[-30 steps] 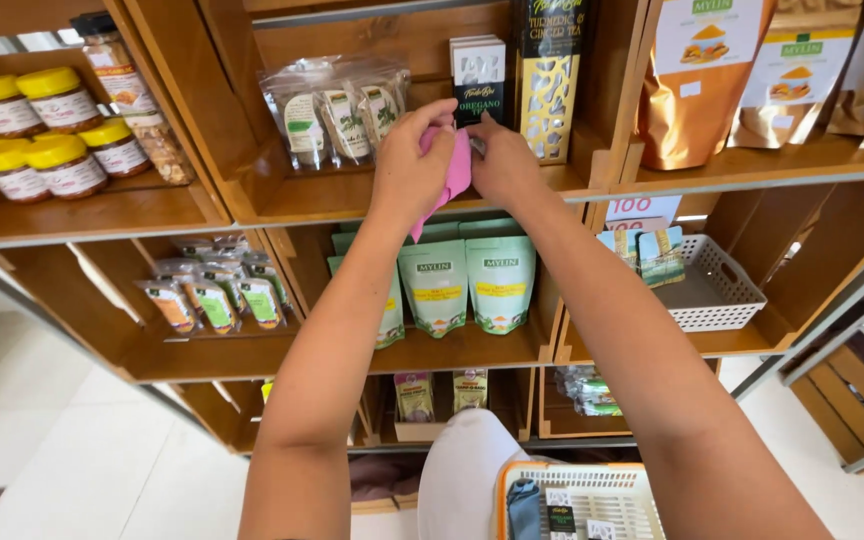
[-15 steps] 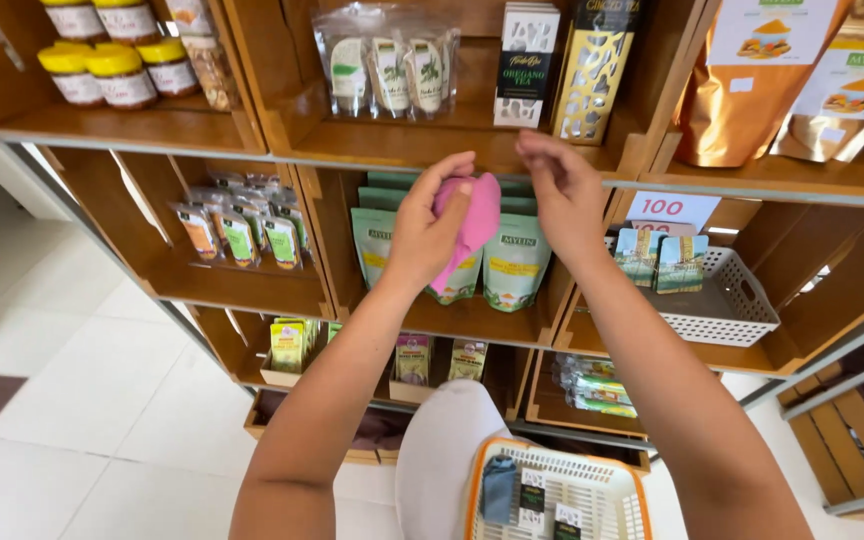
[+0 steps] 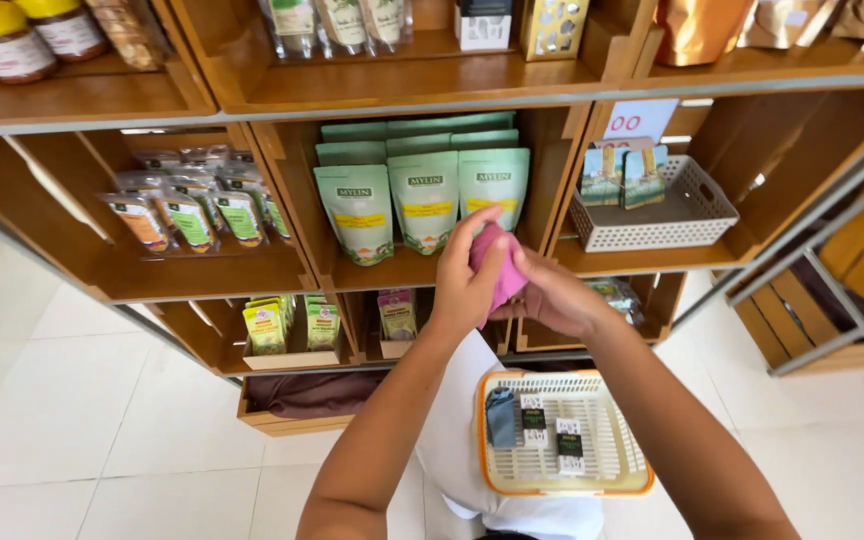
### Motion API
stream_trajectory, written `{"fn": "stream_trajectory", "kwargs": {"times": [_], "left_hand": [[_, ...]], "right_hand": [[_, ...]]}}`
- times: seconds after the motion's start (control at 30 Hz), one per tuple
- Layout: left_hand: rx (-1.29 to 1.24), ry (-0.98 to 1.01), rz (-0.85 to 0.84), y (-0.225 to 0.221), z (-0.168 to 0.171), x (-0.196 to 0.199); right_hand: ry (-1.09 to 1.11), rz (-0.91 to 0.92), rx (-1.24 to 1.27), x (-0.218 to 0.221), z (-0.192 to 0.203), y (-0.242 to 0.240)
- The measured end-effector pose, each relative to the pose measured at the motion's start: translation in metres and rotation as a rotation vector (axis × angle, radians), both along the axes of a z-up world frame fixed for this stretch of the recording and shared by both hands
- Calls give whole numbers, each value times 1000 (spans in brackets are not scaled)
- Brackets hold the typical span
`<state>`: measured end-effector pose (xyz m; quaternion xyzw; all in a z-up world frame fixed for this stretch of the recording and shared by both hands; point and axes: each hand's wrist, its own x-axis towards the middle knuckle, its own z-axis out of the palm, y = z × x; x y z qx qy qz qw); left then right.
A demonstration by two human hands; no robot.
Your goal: Cleaning and wiping down wooden display shelves and packaged products in a grocery store section.
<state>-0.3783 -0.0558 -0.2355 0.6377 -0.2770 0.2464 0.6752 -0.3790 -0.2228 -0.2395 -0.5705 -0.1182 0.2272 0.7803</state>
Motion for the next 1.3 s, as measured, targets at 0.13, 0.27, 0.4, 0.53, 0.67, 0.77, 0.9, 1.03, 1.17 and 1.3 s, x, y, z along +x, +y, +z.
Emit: {"fn": "stream_trajectory", "kwargs": {"times": [0.13,0.27,0.4,0.53,0.67,0.77,0.9,1.03,1.17,1.3], "left_hand": [[2,34,-72,10,-42,-2],[99,-5,-75,-7,-65,-28],[191,84,-200,-33,-104,-54],[200,257,-247,-58,-160,-72],[179,330,-96,-83,-205,-84],[165,577,-154,-105,-254,-87],[-325,1306,-581,-132,-293,-97],[-313,1419,-595,-159,-351,-122],[-289,1358,-537,-187,-377,-137],[-284,1458,-390,-195,-402,-141]], "right_hand": [[111,58,124,-29,-53,5],[300,19,299,-64,-93,0],[399,-321,386,-85,-151,-39],[372,-425,391,-100,-181,-69],[398,-561,353,-112,-215,-83],[456,-597,384,-126,-258,-95],[483,-601,337,-149,-310,-115],[503,-570,209,-162,-358,-147],[377,-593,-278,-161,-380,-169],[282,-588,-498,-155,-431,-192]]}}
